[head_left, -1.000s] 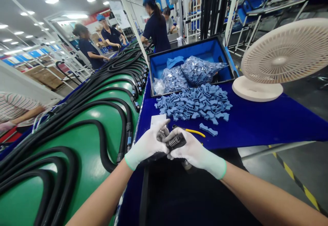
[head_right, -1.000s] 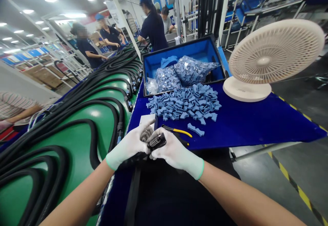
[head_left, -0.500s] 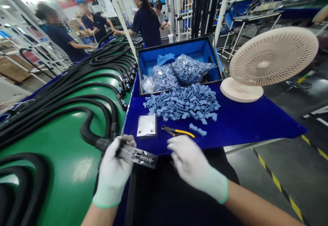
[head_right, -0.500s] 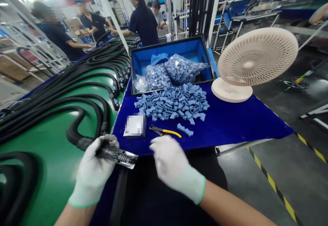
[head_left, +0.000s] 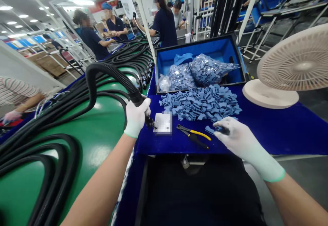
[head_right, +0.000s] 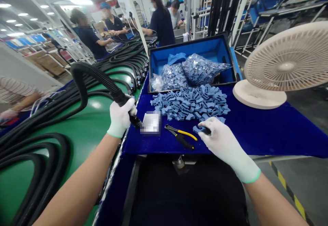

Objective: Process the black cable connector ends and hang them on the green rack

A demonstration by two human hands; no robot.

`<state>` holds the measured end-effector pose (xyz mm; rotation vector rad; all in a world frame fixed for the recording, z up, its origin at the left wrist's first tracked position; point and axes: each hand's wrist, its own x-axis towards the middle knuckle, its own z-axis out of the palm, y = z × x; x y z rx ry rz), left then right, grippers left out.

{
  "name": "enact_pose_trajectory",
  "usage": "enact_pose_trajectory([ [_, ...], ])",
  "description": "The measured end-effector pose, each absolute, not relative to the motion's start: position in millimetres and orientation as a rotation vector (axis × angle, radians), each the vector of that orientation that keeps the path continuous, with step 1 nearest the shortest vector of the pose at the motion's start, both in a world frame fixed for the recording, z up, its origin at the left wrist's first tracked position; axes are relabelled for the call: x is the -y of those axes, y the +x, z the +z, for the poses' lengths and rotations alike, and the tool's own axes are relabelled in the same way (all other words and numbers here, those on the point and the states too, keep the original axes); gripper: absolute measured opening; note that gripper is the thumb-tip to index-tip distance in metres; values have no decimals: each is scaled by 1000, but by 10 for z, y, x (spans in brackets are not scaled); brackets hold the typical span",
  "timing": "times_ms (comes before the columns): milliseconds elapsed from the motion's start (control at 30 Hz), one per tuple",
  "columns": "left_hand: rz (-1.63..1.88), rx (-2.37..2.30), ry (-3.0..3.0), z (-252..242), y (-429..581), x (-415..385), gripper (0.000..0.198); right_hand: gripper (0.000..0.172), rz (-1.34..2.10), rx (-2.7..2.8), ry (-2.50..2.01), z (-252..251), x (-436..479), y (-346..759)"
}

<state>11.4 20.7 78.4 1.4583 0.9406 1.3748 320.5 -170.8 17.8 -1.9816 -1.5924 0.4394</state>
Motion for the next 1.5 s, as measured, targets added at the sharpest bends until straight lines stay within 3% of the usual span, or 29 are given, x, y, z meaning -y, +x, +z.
enact_pose_trajectory([
  [267, 1352, -1069, 1521, 639, 121, -116, 18, 37, 868, 1601, -1875, 316, 1392, 2767],
  [367, 1369, -1223, 1536, 605, 133, -70, 20, 31, 905, 1694, -1656, 365, 1214, 2584],
  [667, 1219, -1069, 1559, 613, 107, -156, 21, 17, 918, 1965, -1209, 549, 500, 1947],
  [1067, 1195, -1065, 1583, 620, 47, -129, 28, 37, 1149, 1883, -1215, 233, 62, 1706],
  [1200, 1360, -1213, 1479, 651, -592, -34, 40, 40, 1118, 1895, -1210, 266, 93, 1755],
  [1300, 1378, -1529, 1409, 572, -1471, 135, 57, 31, 1098, 1956, -1211, 276, 85, 1770],
  [1400, 1007, -2025, 1475, 425, -2215, 504, 82, 22, 1022, 2053, -1251, 277, 70, 1741],
  [1500, 701, -2135, 1500, 243, -2487, 981, 69, 22, 890, 2147, -1309, 258, 56, 1675],
])
